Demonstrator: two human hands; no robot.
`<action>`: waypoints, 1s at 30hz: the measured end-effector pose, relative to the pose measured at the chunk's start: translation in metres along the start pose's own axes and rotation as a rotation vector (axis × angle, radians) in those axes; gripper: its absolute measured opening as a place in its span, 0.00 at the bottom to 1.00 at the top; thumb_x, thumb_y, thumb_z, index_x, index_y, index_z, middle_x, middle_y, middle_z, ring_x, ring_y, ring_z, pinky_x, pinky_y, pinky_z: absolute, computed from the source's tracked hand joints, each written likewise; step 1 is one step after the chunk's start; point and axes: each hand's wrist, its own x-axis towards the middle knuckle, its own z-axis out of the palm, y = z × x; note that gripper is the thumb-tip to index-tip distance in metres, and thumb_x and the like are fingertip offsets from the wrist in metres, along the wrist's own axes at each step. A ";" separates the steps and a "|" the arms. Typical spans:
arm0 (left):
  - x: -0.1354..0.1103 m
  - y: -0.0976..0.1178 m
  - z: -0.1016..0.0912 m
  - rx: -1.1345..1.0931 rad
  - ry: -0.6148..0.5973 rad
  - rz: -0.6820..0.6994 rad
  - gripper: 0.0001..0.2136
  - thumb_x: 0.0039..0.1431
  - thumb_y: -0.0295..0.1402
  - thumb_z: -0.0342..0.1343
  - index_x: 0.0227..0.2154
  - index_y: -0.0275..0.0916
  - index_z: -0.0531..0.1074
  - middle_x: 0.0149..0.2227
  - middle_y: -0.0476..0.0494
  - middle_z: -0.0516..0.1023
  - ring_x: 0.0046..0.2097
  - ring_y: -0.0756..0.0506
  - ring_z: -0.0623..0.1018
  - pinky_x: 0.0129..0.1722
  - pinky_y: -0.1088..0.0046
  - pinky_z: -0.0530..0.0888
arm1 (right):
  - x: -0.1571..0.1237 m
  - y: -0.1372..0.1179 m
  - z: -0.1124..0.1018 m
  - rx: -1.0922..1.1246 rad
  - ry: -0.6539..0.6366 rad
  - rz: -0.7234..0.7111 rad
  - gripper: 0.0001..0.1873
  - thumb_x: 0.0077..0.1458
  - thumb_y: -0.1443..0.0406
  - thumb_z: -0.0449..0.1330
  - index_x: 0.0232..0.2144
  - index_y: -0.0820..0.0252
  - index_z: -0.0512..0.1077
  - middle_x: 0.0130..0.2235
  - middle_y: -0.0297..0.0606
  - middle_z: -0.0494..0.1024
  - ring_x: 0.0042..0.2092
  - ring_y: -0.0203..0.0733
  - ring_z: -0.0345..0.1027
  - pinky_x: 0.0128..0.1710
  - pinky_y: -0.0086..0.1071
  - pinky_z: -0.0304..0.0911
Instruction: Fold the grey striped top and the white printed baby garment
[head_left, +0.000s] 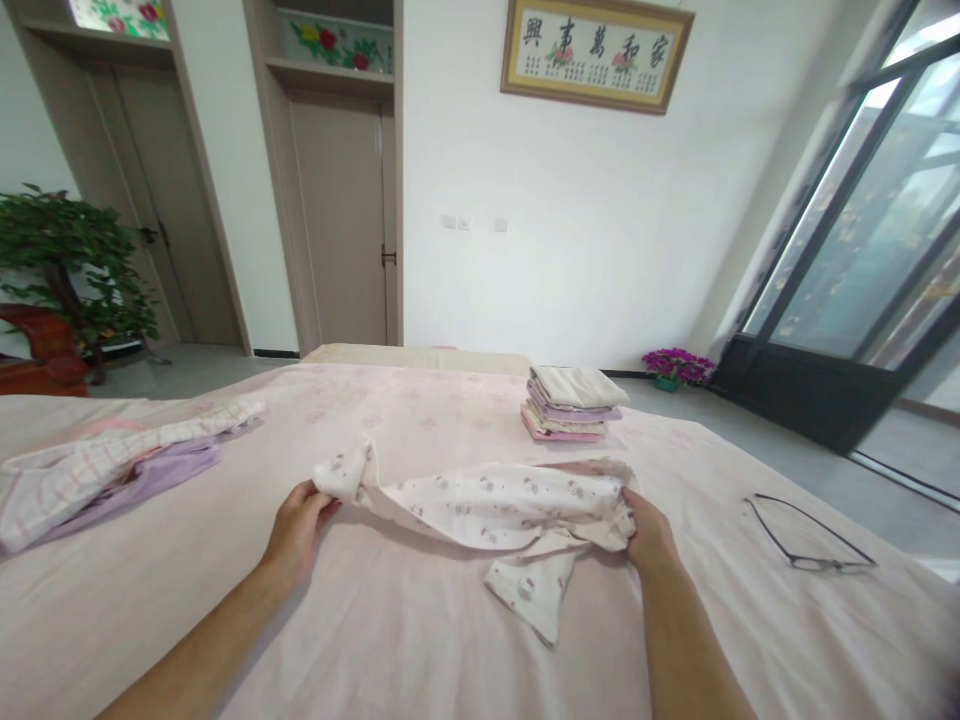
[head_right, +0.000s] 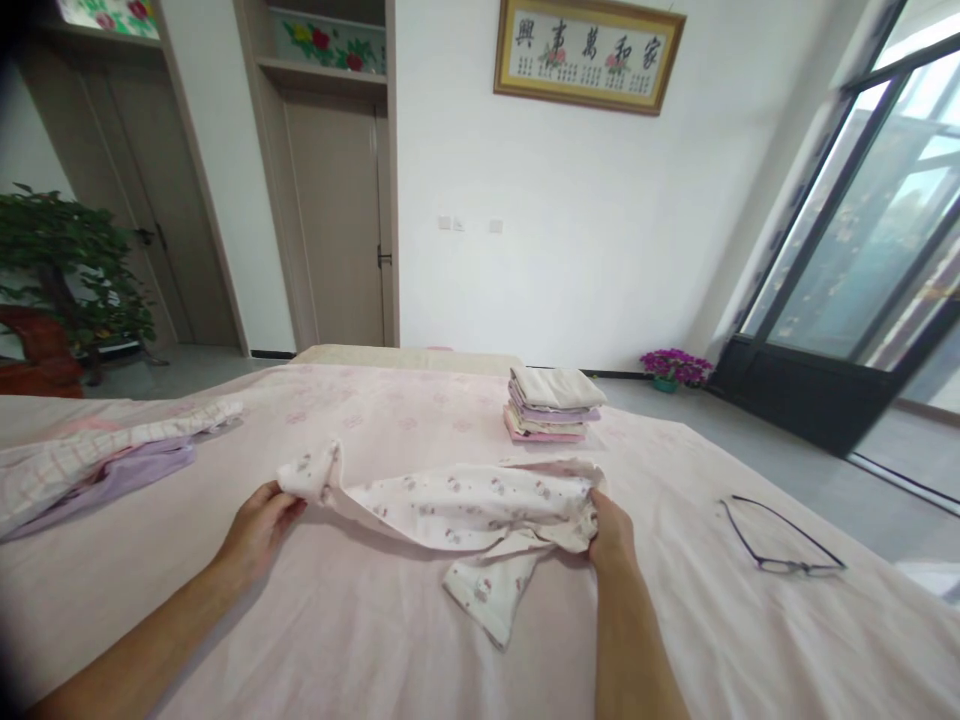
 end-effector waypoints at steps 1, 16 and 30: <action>-0.001 -0.001 -0.001 0.093 0.011 0.040 0.15 0.42 0.31 0.61 0.37 0.36 0.72 0.38 0.45 0.77 0.39 0.46 0.76 0.40 0.69 0.74 | 0.001 0.005 -0.002 -0.027 0.036 -0.008 0.06 0.42 0.66 0.64 0.25 0.59 0.69 0.16 0.29 0.71 0.19 0.40 0.67 0.17 0.30 0.64; -0.145 -0.021 0.137 1.112 -0.803 0.845 0.39 0.47 0.51 0.63 0.61 0.41 0.62 0.61 0.35 0.65 0.62 0.33 0.62 0.63 0.52 0.57 | -0.024 -0.007 0.005 0.407 -0.542 0.187 0.17 0.55 0.64 0.59 0.47 0.62 0.73 0.37 0.41 0.83 0.39 0.50 0.79 0.45 0.45 0.74; -0.102 -0.010 0.168 1.362 -0.811 0.603 0.10 0.54 0.26 0.54 0.40 0.43 0.69 0.41 0.47 0.75 0.41 0.45 0.75 0.36 0.73 0.66 | -0.037 -0.016 0.006 0.497 -0.504 0.058 0.22 0.55 0.65 0.60 0.53 0.55 0.71 0.43 0.37 0.82 0.46 0.50 0.76 0.54 0.48 0.68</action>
